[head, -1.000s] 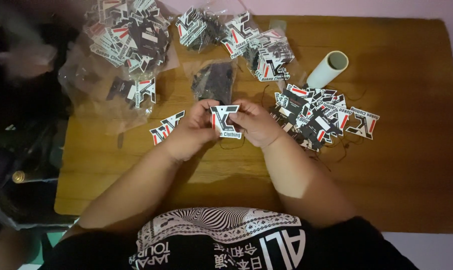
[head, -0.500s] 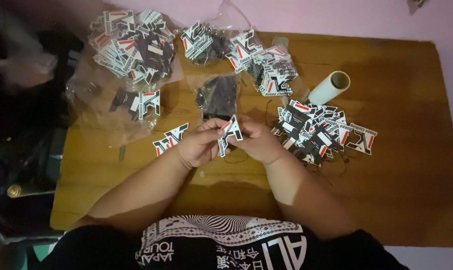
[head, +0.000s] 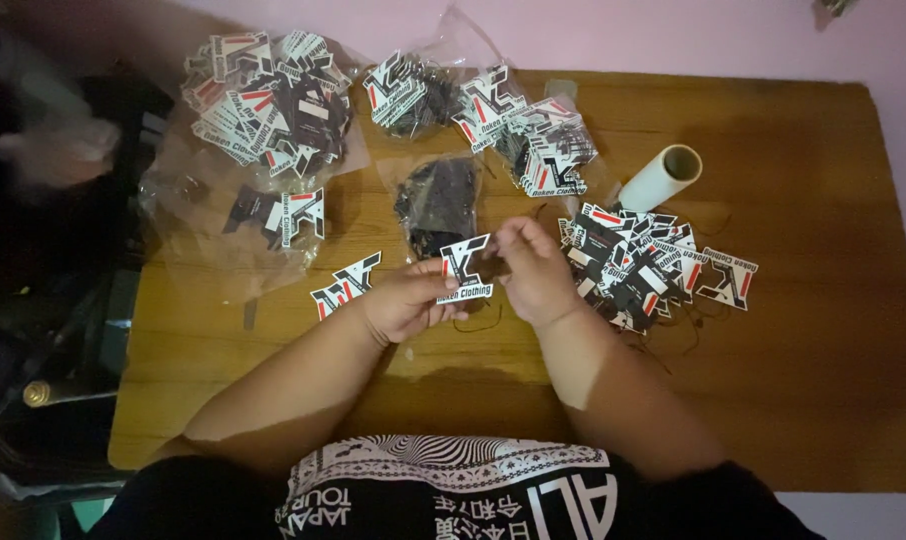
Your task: The person repeatedly picks up small rectangular tags and threads a black string through a hole in each tag, then places the finished items on the table. The process is repeated continuously throughout the clip.
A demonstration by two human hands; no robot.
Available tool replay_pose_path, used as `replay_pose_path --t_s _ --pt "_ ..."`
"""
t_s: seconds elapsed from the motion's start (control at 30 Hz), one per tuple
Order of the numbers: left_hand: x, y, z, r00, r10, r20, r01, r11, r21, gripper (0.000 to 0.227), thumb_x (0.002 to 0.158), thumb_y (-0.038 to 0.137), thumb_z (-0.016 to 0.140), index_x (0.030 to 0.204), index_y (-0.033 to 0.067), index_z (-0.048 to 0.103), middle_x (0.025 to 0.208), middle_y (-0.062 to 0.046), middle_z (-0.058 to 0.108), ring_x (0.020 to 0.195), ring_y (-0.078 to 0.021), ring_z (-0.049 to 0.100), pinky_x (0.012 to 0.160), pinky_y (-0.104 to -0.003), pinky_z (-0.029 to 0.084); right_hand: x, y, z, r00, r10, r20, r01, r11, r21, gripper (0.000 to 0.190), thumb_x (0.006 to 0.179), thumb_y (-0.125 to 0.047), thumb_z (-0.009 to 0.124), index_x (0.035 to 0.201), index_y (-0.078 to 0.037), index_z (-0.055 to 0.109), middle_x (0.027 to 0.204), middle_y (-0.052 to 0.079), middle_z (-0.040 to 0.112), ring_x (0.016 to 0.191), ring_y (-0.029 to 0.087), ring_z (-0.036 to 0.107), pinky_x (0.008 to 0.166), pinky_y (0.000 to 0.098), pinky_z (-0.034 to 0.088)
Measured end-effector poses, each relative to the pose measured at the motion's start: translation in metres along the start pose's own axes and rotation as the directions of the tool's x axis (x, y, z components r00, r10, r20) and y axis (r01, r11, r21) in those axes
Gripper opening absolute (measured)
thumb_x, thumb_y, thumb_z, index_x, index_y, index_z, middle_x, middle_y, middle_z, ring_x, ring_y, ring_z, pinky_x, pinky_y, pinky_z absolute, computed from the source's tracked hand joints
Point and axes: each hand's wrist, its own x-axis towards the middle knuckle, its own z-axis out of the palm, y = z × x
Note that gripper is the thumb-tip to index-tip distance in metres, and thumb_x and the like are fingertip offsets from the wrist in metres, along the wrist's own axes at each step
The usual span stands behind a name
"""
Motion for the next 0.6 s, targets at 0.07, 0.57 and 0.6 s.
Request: replay_pose_path --t_s 0.07,0.57,0.6 --pt "0.001 -0.001 -0.004 1.0 -0.007 -0.007 0.007 1.0 -0.016 0.015 0.08 0.012 0.062 0.092 0.0052 0.06 0.064 -0.004 0.059 0.055 -0.0115 0.061 0.071 -0.039 0.058 0.008 -0.007 -0.001 0.998 0.043 0.049 -0.054 0.965 0.257 0.014 0.093 -0.027 0.048 0.086 -0.016 0.054 0.081 -0.001 0.063 0.081 0.015 0.063 0.06 0.023 0.043" --pt "0.007 -0.008 -0.016 0.993 -0.042 -0.108 0.025 0.988 -0.152 0.01 0.08 0.011 0.061 0.089 0.0097 0.059 0.069 -0.004 0.061 0.065 -0.0149 0.064 0.075 -0.046 0.056 0.007 0.006 -0.002 0.981 -0.103 0.164 0.112 0.993 -0.043 0.021 0.076 0.002 0.06 0.095 -0.008 0.058 0.075 0.001 0.054 0.055 0.007 0.045 0.053 0.021 0.048" --pt "0.006 -0.006 -0.013 0.993 -0.041 -0.114 0.024 0.989 -0.149 0.01 0.08 0.011 0.061 0.089 0.0097 0.059 0.068 -0.004 0.061 0.064 -0.0149 0.064 0.075 -0.047 0.056 0.005 0.007 0.001 0.922 -0.229 0.312 0.314 0.913 -0.259 0.028 0.069 0.009 0.064 0.094 -0.004 0.061 0.078 0.002 0.063 0.068 0.008 0.056 0.066 0.0217 0.05"
